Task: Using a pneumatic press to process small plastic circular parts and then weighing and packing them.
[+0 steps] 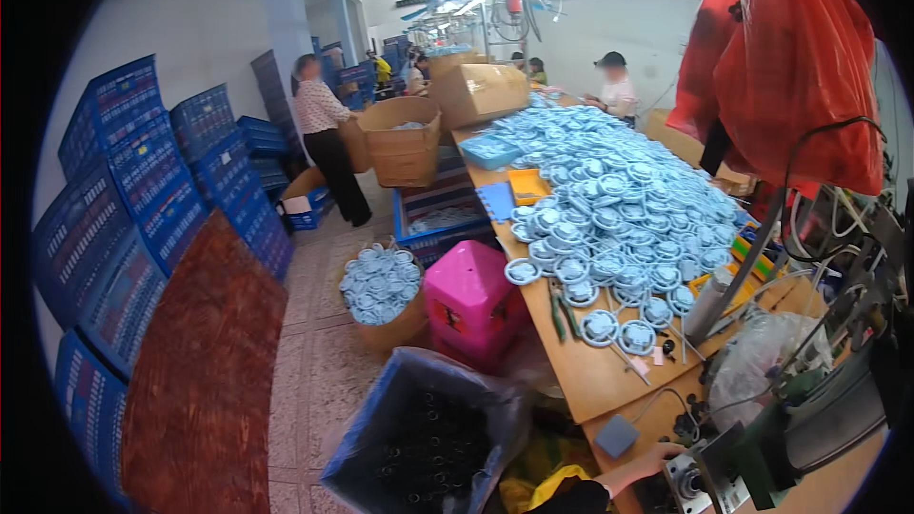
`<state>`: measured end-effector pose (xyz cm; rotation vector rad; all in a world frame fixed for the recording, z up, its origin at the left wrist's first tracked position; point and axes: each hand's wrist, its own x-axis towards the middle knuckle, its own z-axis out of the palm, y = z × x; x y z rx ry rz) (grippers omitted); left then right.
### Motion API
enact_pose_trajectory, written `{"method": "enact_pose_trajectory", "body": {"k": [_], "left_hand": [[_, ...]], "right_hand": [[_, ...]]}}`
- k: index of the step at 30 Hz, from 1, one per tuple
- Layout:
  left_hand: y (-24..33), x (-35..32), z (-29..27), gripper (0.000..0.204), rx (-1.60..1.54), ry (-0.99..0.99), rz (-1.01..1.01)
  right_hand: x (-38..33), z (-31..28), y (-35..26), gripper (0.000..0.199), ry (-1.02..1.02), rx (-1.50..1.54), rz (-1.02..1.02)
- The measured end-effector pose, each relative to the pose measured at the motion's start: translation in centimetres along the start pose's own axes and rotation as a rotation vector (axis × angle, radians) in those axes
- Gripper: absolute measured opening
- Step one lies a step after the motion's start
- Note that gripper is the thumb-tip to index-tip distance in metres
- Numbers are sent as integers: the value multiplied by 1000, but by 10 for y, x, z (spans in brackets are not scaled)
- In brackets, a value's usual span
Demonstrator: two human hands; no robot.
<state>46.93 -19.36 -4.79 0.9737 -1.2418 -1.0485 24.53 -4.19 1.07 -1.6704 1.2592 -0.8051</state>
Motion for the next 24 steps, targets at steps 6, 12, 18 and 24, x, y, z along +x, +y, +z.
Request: {"method": "enact_pose_trajectory", "body": {"k": [6, 12, 18, 24], "left_hand": [[-17, -10, -16, 22, 96, 79, 62], [-14, -16, -15, 26, 49, 219, 20], [0, -7, -12, 29, 29, 99, -45], [-18, -4, -12, 34, -68, -11, 41]], "right_hand": [[-1, 7, 14, 18, -19, -12, 21], [-8, 6, 24, 17, 45, -141, -46], [-22, -3, 16, 15, 50, -92, 192], [-22, -3, 7, 14, 20, -91, 205]]}}
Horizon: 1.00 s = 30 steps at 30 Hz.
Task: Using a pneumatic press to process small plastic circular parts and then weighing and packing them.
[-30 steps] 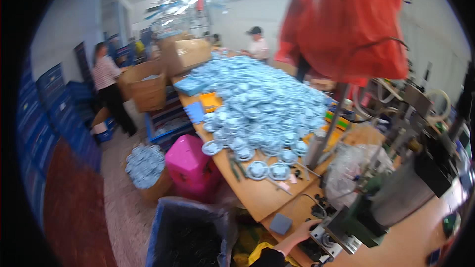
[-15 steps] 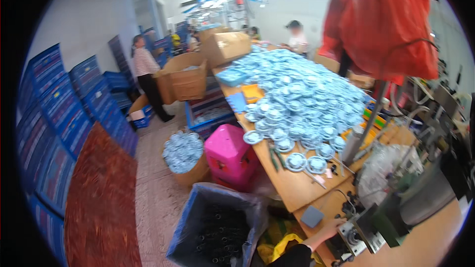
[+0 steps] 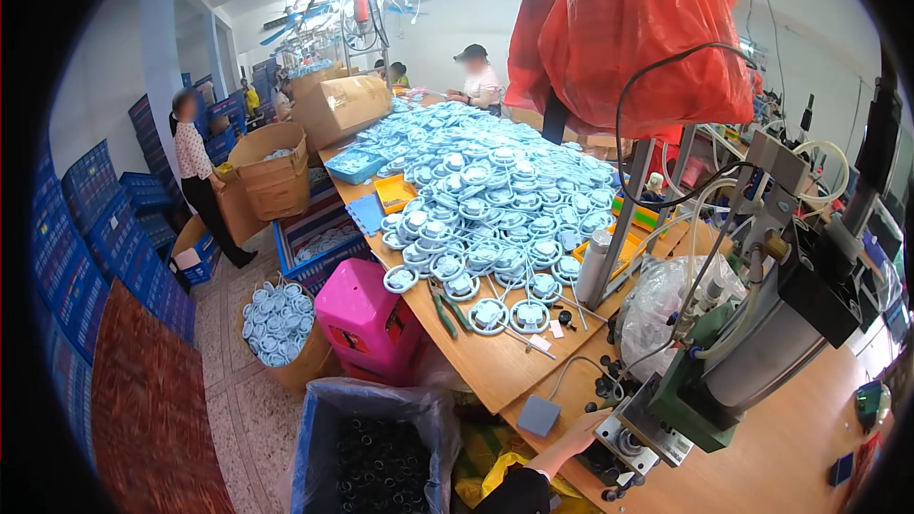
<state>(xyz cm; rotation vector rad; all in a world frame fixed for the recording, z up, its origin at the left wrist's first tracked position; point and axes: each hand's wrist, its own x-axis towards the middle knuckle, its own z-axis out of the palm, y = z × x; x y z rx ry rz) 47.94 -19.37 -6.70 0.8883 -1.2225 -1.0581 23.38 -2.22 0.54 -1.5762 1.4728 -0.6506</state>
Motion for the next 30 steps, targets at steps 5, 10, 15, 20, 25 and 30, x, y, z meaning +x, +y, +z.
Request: {"method": "enact_pose_trajectory", "body": {"k": [5, 10, 15, 20, 25, 30], "left_hand": [[3, -11, -2, 35, 25, 26, -22], [33, -19, 15, 25, 183, 36, -59], [81, -7, -6, 26, 178, 29, -130], [45, -1, -17, 27, 2, 164, -77], [43, -6, -7, 25, 69, 125, -115], [43, -12, -4, 24, 225, 125, -76]], "right_hand": [[4, 10, 36, 15, -14, 1, -79], [-2, 8, 2, 18, 23, -100, -83], [62, 41, -61, 33, 70, -294, -565], [92, 58, -70, 37, 35, -431, -604], [93, 73, -48, 48, 69, -627, -503], [115, 84, -42, 52, 140, -649, -490]]}}
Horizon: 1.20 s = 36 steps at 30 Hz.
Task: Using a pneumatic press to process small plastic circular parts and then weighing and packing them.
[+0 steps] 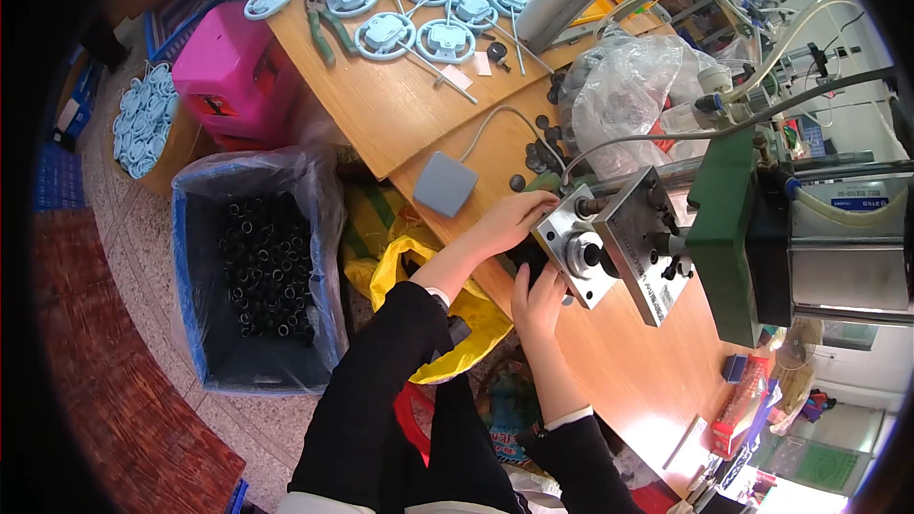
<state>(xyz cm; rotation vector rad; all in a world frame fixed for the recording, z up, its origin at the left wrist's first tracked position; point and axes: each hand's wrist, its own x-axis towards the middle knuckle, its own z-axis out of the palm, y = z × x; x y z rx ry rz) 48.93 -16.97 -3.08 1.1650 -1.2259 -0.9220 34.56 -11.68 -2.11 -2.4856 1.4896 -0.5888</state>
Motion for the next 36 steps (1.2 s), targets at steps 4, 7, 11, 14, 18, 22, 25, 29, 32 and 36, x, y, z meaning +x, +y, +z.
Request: {"method": "enact_pose_trajectory", "body": {"k": [4, 7, 11, 14, 18, 22, 25, 29, 32, 36], "left_hand": [[-4, -2, -3, 23, 19, -69, 26], [-5, -1, -4, 23, 27, -80, 67], [0, 4, -5, 23, -12, -91, 53], [1, 3, -5, 22, -41, 17, 109], [8, -6, -1, 20, -64, 95, 36], [16, -13, 5, 20, -32, 148, -42], [15, -15, 10, 18, 36, 218, -32], [8, -28, 27, 15, 150, 524, 182], [10, -33, 28, 16, 162, 558, 156], [12, -34, 32, 17, 198, 573, 166]], "right_hand": [[22, 6, -14, 67, -49, -134, 74], [25, 12, -14, 67, 6, -60, 102], [29, 16, -12, 75, -42, -121, 175], [26, 22, -6, 71, 90, -227, 49], [25, 22, -8, 73, 54, -236, 68], [27, 18, -6, 70, -42, -65, 137], [27, 18, 1, 68, -56, -57, 106], [25, 20, 5, 61, -37, -123, 12], [23, 23, 6, 58, -51, -176, 3], [22, 22, 14, 55, 15, -124, -72]]}}
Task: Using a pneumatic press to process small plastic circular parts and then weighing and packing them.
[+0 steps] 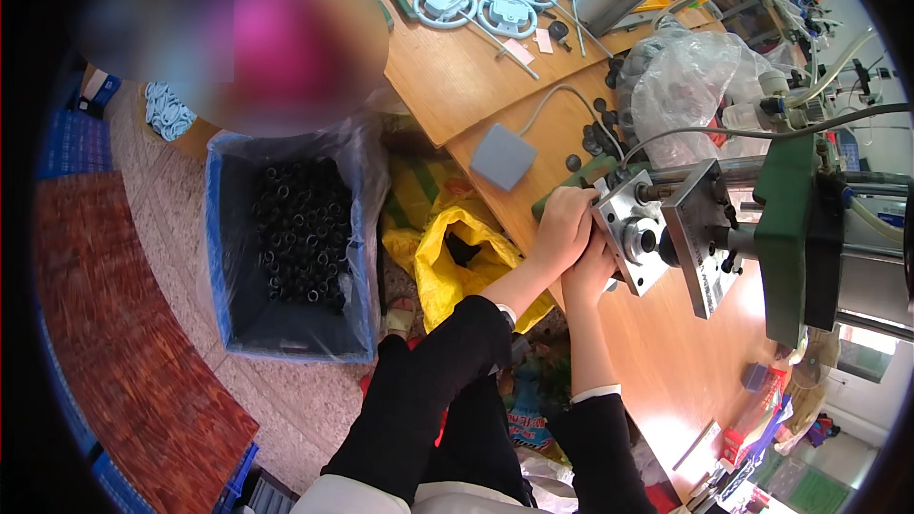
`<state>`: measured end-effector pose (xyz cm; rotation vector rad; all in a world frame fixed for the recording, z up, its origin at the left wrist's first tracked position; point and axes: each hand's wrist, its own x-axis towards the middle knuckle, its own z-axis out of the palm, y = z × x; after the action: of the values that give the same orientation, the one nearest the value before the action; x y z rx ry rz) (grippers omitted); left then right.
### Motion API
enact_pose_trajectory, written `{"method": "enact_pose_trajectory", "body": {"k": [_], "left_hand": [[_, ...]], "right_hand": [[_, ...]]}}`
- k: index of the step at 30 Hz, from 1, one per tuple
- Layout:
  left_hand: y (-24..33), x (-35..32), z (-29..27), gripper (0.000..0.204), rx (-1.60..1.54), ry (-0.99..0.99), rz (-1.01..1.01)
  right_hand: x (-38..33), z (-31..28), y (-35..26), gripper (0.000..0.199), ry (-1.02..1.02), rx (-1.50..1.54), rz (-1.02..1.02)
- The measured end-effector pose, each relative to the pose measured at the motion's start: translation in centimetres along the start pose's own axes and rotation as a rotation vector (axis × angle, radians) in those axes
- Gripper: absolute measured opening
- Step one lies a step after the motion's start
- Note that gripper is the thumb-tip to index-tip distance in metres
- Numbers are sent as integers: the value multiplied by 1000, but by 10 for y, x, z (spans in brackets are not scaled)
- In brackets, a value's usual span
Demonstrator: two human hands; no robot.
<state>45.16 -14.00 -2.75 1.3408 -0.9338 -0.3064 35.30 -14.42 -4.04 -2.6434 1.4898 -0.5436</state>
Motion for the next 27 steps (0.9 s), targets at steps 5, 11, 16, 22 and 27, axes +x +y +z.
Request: {"method": "enact_pose_trajectory", "body": {"k": [5, 11, 16, 22, 27], "left_hand": [[-2, -2, -4, 18, -37, 6, -42], [1, -6, 0, 17, -81, -8, -78], [2, -13, 3, 18, -100, 60, -105], [11, -24, 13, 21, -132, 139, -109], [22, -36, 12, 25, -207, 179, -248]], "right_hand": [[4, 1, -12, 47, 69, -110, -6], [5, 2, -1, 41, 141, -26, -44], [1, 5, 1, 27, 261, 169, -138], [1, 5, 8, 26, 237, -51, -220], [1, -7, -2, 23, 293, 182, -174]]}}
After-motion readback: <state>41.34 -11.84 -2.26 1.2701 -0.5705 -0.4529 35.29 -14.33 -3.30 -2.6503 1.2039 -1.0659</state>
